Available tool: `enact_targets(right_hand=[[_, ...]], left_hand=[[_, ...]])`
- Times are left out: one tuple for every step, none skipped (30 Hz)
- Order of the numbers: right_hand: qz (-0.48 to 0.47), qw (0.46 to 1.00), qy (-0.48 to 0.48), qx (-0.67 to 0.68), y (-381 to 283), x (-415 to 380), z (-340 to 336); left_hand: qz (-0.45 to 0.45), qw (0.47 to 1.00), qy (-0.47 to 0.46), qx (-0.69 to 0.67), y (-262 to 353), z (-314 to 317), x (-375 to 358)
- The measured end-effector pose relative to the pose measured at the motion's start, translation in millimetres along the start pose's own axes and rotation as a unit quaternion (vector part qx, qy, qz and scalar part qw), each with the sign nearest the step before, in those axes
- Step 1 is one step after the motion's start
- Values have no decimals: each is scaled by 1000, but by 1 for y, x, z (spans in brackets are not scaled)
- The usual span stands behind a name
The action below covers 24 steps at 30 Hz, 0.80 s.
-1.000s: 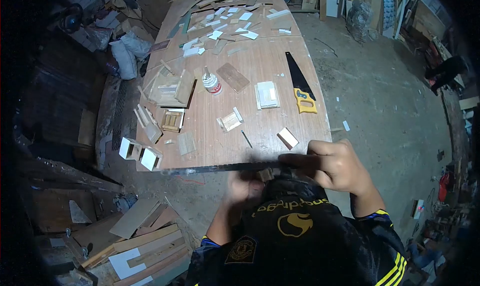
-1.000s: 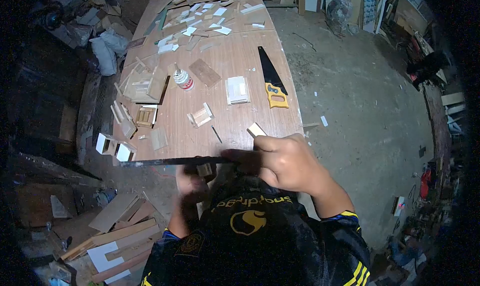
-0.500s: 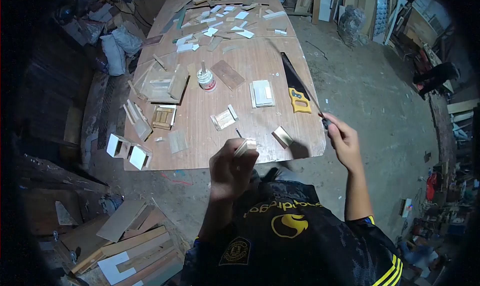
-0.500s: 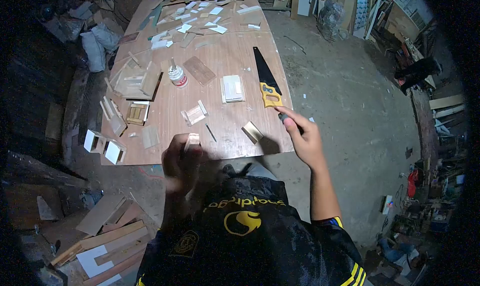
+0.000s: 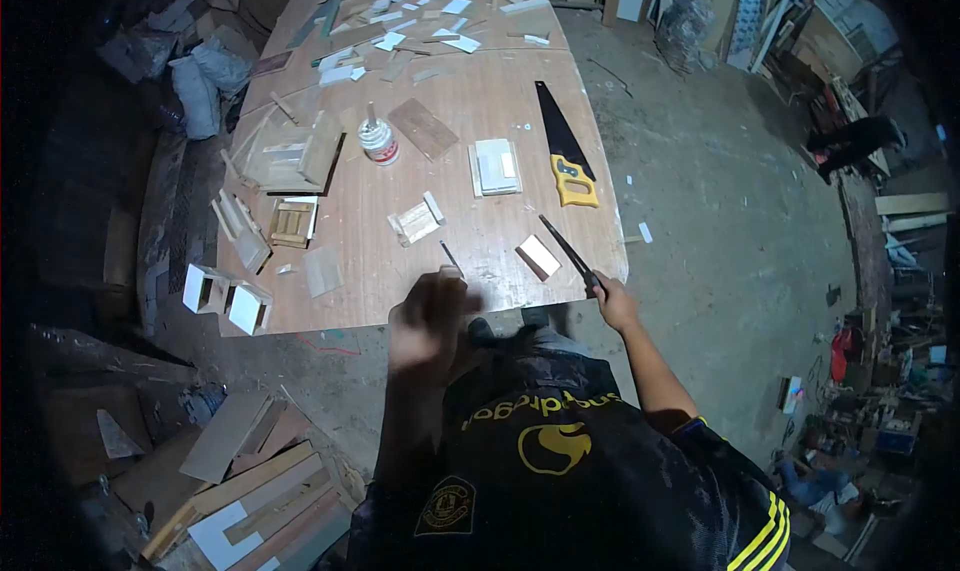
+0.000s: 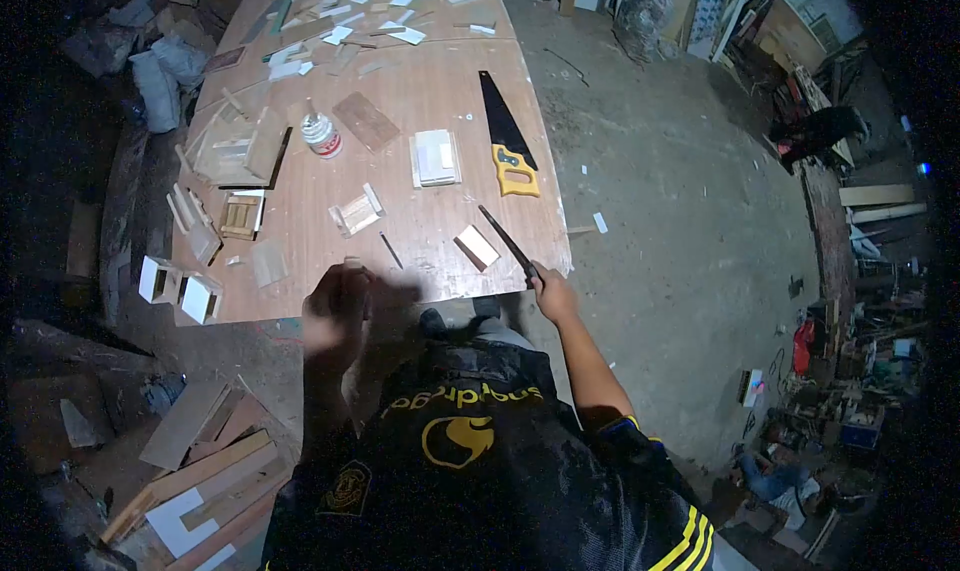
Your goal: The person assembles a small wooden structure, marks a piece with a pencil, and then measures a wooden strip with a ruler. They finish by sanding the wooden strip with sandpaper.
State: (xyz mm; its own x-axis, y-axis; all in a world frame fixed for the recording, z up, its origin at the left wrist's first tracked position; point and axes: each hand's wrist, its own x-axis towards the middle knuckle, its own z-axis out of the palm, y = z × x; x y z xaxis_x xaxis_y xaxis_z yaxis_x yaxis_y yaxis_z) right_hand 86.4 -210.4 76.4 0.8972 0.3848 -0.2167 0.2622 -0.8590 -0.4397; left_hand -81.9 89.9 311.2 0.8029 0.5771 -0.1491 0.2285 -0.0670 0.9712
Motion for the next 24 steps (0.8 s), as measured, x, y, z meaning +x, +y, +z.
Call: enact_targets(right_hand=[[-3,1000,-9,-3,2,7,3],[-2,1000,-14,-3,2,13,4],[-20,999,-6,-28,1,20,5],[-39,998,2,-52,-1,26,6],[-41,998,-2,-52,-3,29,8],[-67,987,80,-123,-10,32,8],[-92,964,164,-190,-22,36,6],[-95,964,163,-186,-34,42,4],[-106,978,91,-157,-47,46,2],[-118,985,19,-127,-57,49,4],[-139,985,8,-104,-64,52,13],[-122,984,-20,-129,-73,56,19],[-116,983,-38,-135,-82,59,23],[-112,982,-56,-141,-90,61,26],[-98,983,-68,-137,-94,65,30],[-84,984,-81,-133,-93,68,38],[-77,986,-62,-132,-91,71,46],[-76,989,-44,-119,-88,73,52],[-72,990,-52,-112,-88,75,52],[-67,990,-60,-106,-88,77,52],[-65,997,-35,-24,-91,76,50],[-63,996,-10,58,-97,75,43],[-95,989,-13,110,-102,78,33],[-168,971,-23,169,-110,81,18]], left_hand=[[-22,999,-25,-23,-5,1,3],[-47,997,-47,-46,-9,2,4],[-61,994,-56,-69,-12,4,4],[-65,994,-53,-69,-11,5,6],[-88,993,-53,-61,-8,5,7],[-109,991,-53,-53,-5,6,9],[-109,992,-49,-51,-6,8,9],[-73,995,-57,-42,-8,8,7],[-39,997,-65,-33,-9,9,5],[-39,997,-60,-30,-7,9,3],[-47,996,-74,-28,-3,10,1],[-53,995,-86,-25,0,9,-1],[-38,993,-105,-42,-5,7,-4],[-36,994,-92,-38,-2,9,-6],[-44,996,-48,-63,2,15,-9],[-52,995,-4,-88,6,18,-12],[-37,995,0,-95,11,16,-14],[-35,995,14,-89,15,15,-16],[-25,994,11,-102,18,13,-19],[-15,993,8,-116,21,10,-23],[-19,991,-6,-130,19,5,-24],[-15,992,6,-126,22,3,-26],[-34,987,12,-159,26,4,-28],[-53,980,16,-192,29,4,-30]])
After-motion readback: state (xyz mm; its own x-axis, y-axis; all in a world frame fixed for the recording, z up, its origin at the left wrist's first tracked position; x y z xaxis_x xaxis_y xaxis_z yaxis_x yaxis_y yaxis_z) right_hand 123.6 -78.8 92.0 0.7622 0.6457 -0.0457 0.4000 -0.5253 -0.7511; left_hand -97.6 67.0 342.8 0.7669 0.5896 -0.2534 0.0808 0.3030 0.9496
